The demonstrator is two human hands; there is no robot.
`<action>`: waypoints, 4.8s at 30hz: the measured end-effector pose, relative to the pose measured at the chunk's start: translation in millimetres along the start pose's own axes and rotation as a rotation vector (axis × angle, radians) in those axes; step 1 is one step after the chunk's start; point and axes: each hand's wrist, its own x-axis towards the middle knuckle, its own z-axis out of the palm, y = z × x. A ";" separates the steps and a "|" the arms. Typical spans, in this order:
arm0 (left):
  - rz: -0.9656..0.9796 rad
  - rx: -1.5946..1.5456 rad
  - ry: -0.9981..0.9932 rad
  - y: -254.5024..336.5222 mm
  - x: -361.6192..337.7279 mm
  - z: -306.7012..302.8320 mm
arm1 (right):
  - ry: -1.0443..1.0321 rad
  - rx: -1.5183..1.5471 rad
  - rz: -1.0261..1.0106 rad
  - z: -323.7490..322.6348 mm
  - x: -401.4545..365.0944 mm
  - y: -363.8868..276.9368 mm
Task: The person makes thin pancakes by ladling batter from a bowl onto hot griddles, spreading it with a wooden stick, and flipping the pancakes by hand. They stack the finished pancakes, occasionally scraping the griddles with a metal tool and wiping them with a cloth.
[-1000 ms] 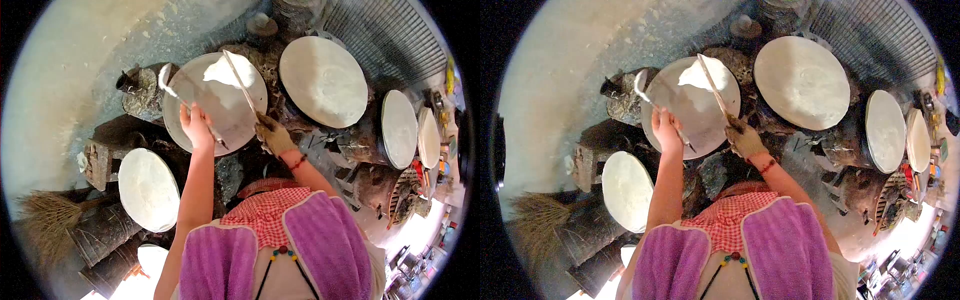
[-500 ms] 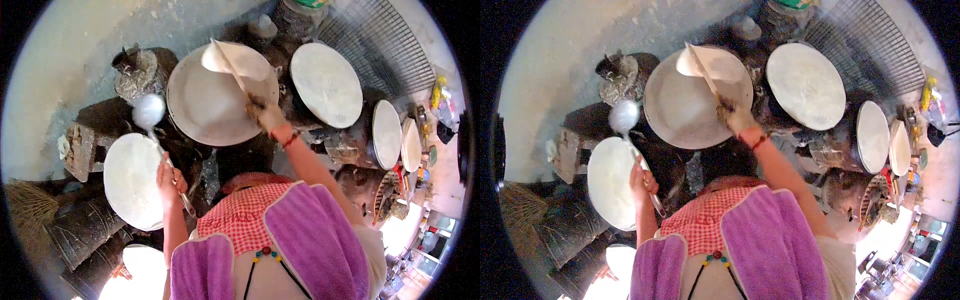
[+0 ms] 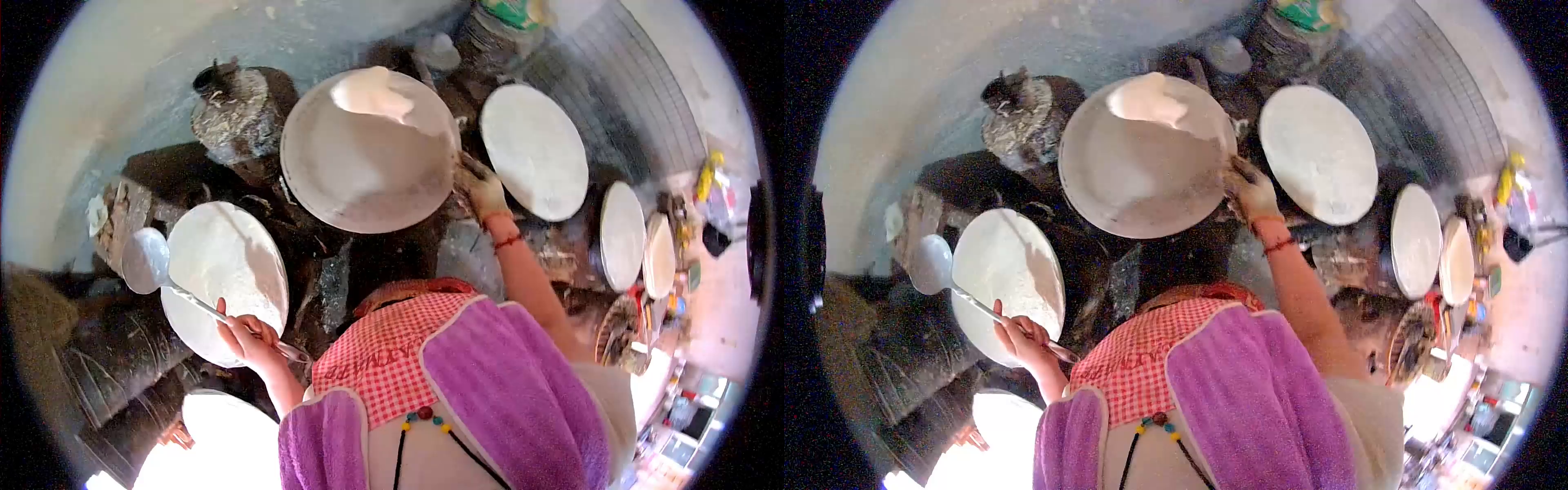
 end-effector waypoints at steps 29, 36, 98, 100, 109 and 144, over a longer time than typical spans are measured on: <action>0.173 -0.085 0.372 22.6 -127.7 97.9 | -0.758 -0.632 0.140 22.9 104.9 -49.0; 0.186 -0.140 0.382 21.6 -115.6 92.1 | -0.515 -0.578 -0.062 -50.6 161.2 -53.0; -0.150 -0.033 -0.611 -1.0 -118.5 60.8 | -0.344 0.078 0.208 35.2 -95.9 52.3; -0.199 -0.075 -0.462 2.6 -114.5 35.6 | -0.504 0.003 0.201 79.8 -82.6 68.6; -0.274 -0.161 0.096 -11.0 -143.2 -85.7 | -0.343 0.288 0.572 79.9 -117.6 108.6; -0.104 -0.172 0.027 0.7 -170.7 14.7 | -0.271 -0.493 -0.238 -69.5 -10.6 22.1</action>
